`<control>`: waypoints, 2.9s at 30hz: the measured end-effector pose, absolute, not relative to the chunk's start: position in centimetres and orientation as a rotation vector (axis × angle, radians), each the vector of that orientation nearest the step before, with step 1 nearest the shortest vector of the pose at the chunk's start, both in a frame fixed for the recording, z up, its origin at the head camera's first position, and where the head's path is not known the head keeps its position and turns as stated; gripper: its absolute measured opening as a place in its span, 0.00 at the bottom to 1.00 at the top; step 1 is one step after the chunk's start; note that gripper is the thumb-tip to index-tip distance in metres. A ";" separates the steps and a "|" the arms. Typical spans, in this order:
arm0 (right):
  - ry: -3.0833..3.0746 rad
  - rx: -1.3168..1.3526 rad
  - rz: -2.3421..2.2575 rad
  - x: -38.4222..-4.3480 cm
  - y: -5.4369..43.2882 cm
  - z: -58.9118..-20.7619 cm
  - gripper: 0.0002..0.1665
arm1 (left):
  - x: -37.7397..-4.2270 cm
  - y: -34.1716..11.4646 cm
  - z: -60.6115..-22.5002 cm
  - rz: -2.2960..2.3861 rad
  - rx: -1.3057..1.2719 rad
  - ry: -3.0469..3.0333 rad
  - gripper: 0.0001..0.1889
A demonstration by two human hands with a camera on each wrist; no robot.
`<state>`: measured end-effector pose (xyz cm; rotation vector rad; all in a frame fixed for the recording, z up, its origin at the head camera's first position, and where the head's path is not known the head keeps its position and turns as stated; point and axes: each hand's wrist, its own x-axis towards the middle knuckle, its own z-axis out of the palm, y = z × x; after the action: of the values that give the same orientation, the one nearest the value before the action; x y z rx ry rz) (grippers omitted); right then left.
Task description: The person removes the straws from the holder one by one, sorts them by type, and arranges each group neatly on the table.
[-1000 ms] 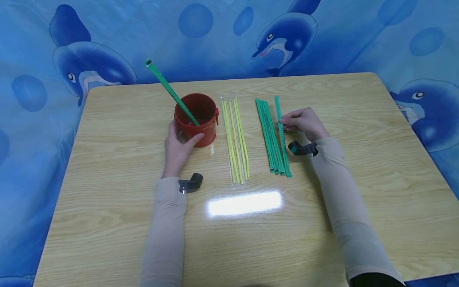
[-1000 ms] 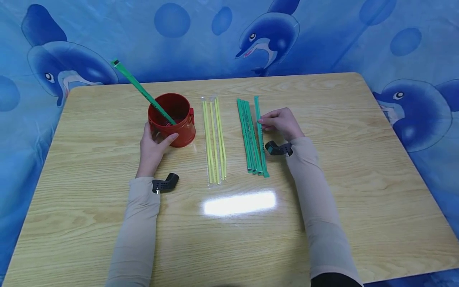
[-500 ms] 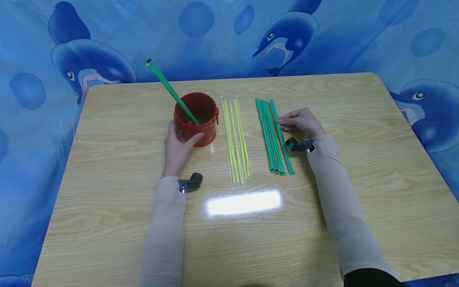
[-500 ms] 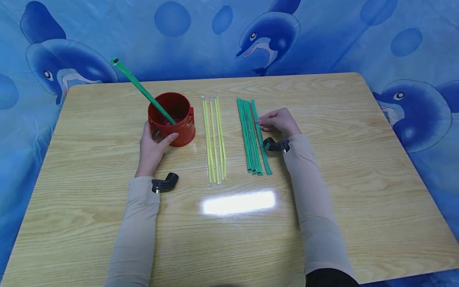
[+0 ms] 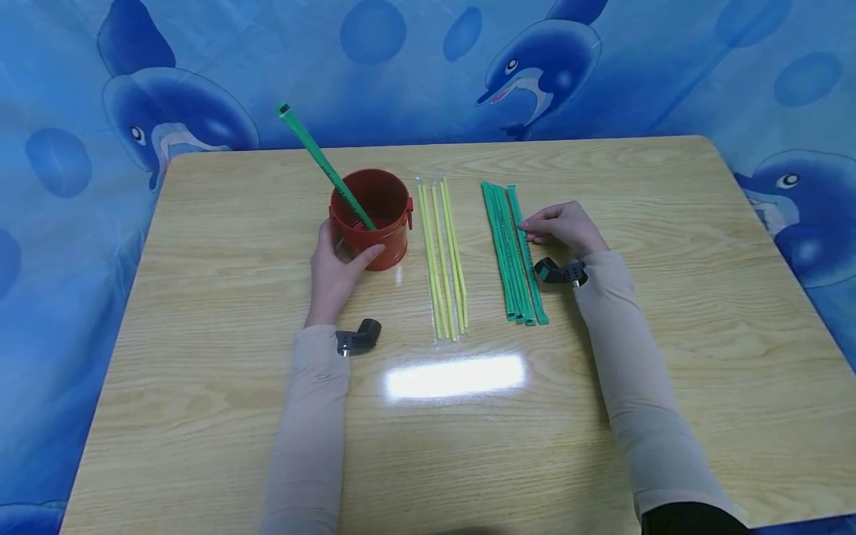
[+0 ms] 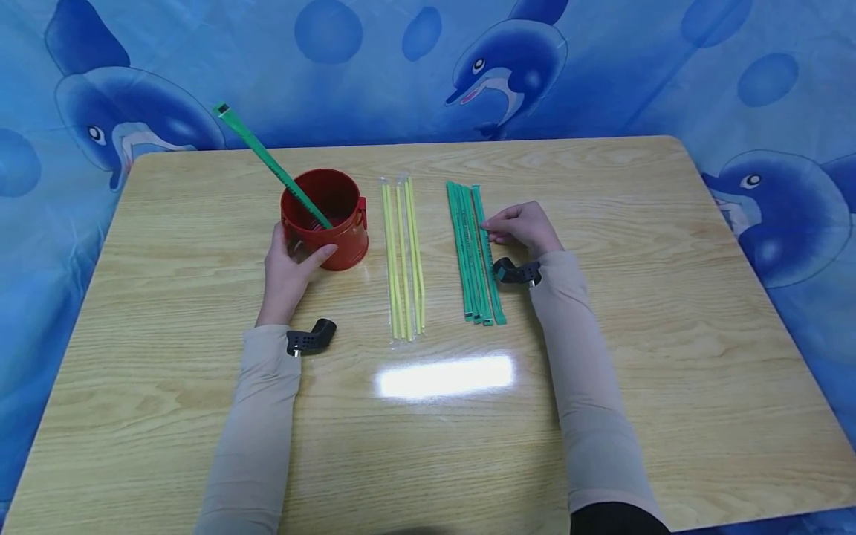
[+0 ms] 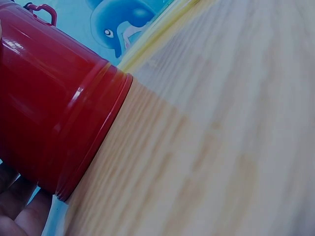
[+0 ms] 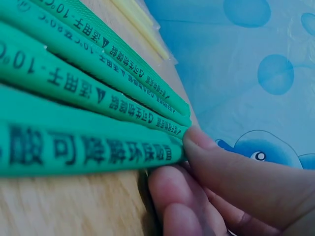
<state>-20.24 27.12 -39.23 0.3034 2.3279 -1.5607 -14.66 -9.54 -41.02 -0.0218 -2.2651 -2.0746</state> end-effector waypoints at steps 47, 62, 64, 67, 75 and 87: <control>2.328 -0.108 -1.876 -17.8 17.4 -33.6 0.14 | -14.4 -9.6 -41.0 -2.073 -0.043 -2.263 0.40; 2.255 -0.323 -1.882 -18.5 11.2 -31.2 0.13 | -14.5 -9.8 -40.9 -2.057 -0.027 -2.291 0.41; 2.244 -0.346 -1.879 -18.6 10.6 -31.0 0.13 | -14.6 -9.8 -40.9 -2.051 -0.031 -2.293 0.40; 2.237 -0.383 -1.871 -18.8 9.7 -30.9 0.12 | -14.7 -9.8 -41.0 -2.054 -0.037 -2.288 0.40; 2.215 -0.467 -1.869 -19.3 7.4 -30.3 0.13 | -14.7 -9.8 -40.8 -2.041 -0.033 -2.307 0.41; 2.291 -0.530 -1.842 -20.6 4.4 -30.2 0.11 | -14.6 -9.9 -40.8 -2.028 -0.029 -2.323 0.41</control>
<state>-20.57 4.41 -30.16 -0.5299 2.2912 -1.8424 -14.57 -9.94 -40.82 -0.0294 -2.3233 -2.0283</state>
